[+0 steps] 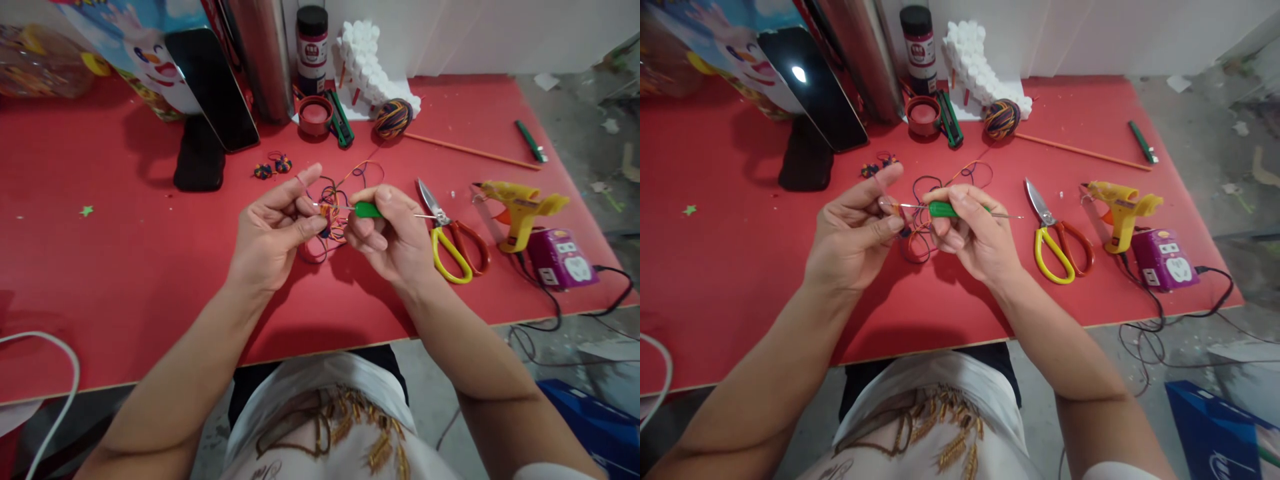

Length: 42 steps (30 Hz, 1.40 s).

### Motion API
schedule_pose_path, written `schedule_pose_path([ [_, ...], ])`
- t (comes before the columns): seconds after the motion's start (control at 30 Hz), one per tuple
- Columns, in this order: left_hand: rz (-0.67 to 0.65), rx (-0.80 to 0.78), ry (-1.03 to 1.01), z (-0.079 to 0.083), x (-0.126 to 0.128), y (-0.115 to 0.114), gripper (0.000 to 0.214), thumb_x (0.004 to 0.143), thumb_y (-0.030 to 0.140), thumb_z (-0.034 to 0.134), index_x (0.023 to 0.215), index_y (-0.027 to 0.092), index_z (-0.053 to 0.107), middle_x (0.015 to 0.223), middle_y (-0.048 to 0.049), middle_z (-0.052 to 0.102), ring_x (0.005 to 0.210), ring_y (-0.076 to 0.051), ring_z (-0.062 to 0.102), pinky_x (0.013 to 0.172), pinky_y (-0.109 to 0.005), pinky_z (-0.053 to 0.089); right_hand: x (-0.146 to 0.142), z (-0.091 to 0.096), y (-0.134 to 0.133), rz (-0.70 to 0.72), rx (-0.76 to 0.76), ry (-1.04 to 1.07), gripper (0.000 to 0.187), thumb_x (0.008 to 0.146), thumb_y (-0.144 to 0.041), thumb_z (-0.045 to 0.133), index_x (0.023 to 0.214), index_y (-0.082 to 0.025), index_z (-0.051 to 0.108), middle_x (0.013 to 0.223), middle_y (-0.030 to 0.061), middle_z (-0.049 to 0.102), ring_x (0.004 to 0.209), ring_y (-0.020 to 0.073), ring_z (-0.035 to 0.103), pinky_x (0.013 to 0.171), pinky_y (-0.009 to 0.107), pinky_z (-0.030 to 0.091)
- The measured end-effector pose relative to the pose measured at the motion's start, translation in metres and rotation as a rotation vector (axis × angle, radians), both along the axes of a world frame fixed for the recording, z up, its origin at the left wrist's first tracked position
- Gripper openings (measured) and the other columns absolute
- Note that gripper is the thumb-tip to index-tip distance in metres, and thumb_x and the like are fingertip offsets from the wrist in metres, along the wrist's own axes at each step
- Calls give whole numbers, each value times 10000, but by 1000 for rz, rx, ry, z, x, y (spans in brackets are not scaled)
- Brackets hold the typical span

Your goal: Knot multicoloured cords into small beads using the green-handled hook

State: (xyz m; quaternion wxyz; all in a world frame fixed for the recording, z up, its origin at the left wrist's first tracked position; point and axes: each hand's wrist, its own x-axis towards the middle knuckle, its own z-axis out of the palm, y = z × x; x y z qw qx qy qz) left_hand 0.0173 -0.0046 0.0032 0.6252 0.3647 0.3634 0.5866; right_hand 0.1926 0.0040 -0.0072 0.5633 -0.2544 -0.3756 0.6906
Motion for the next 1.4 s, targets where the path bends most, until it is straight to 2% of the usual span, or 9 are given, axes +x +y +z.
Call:
schedule_pose_path([
  [0.13, 119, 3, 41, -2, 10, -8, 533, 734, 85, 963, 1194, 325, 844, 801, 59, 738, 830, -118, 724, 821, -250, 630, -11, -2, -1, -38, -90, 53, 268, 965, -467, 771, 968, -201, 798, 613, -67, 605, 447, 54, 321, 434, 203, 370],
  [0.3, 126, -11, 36, -3, 8, -10, 572, 787, 66, 924, 1282, 323, 798, 832, 65, 759, 937, -125, 769, 889, -246, 624, -14, -3, 2, -17, -108, 17, 320, 998, -522, 728, 979, -207, 775, 626, -72, 590, 449, 57, 312, 429, 207, 369],
  [0.5, 134, 15, 18, -1, 5, -5, 446, 781, 125, 958, 1180, 285, 842, 928, 18, 796, 979, -150, 772, 886, -264, 631, -9, -7, 3, -8, -90, 6, 296, 975, -496, 764, 1007, -202, 784, 666, -61, 639, 462, 51, 367, 442, 204, 387],
  [0.73, 148, 29, 84, -1, 3, -5, 491, 778, 72, 927, 1173, 354, 854, 901, 46, 785, 969, -155, 762, 931, -310, 656, -8, -6, 0, 44, -83, 6, 264, 953, -440, 794, 984, -178, 811, 676, -34, 689, 469, 50, 432, 443, 195, 396],
  [0.87, 106, 61, 29, 2, 2, -6, 501, 756, 90, 955, 1170, 360, 870, 819, 63, 770, 889, -143, 754, 913, -308, 651, -5, -4, -6, 56, 16, -35, 251, 998, -433, 768, 1006, -192, 835, 696, -14, 722, 480, 58, 494, 454, 198, 425],
  [1.07, 37, 103, -5, -4, 7, -7, 520, 691, 222, 1049, 1162, 360, 879, 816, 54, 774, 734, -107, 699, 716, -244, 626, -2, -2, -13, 81, 253, -63, 234, 1068, -366, 692, 1113, -211, 860, 775, 14, 788, 511, 71, 595, 503, 220, 497],
  [1.1, 49, 156, -26, -7, 8, -6, 535, 662, 232, 1063, 1153, 349, 882, 782, 55, 763, 703, -100, 693, 686, -225, 617, -3, -2, -13, 54, 242, -62, 239, 1064, -379, 696, 1101, -208, 859, 762, 11, 781, 503, 71, 586, 502, 223, 500],
  [1.23, 113, 197, -3, -16, 12, -4, 545, 716, 234, 1035, 1218, 344, 855, 811, 46, 775, 767, -109, 719, 787, -227, 642, -11, 1, -12, -76, 95, -27, 244, 1042, -418, 719, 1033, -210, 845, 713, -12, 733, 475, 61, 519, 493, 219, 495],
  [1.4, 166, 170, 17, -14, 12, -5, 553, 690, 195, 1034, 1199, 332, 866, 811, 43, 764, 801, -113, 723, 818, -222, 646, -14, 1, -10, -72, 28, -46, 258, 1011, -457, 750, 1036, -212, 828, 730, -15, 722, 497, 63, 507, 515, 225, 508],
])
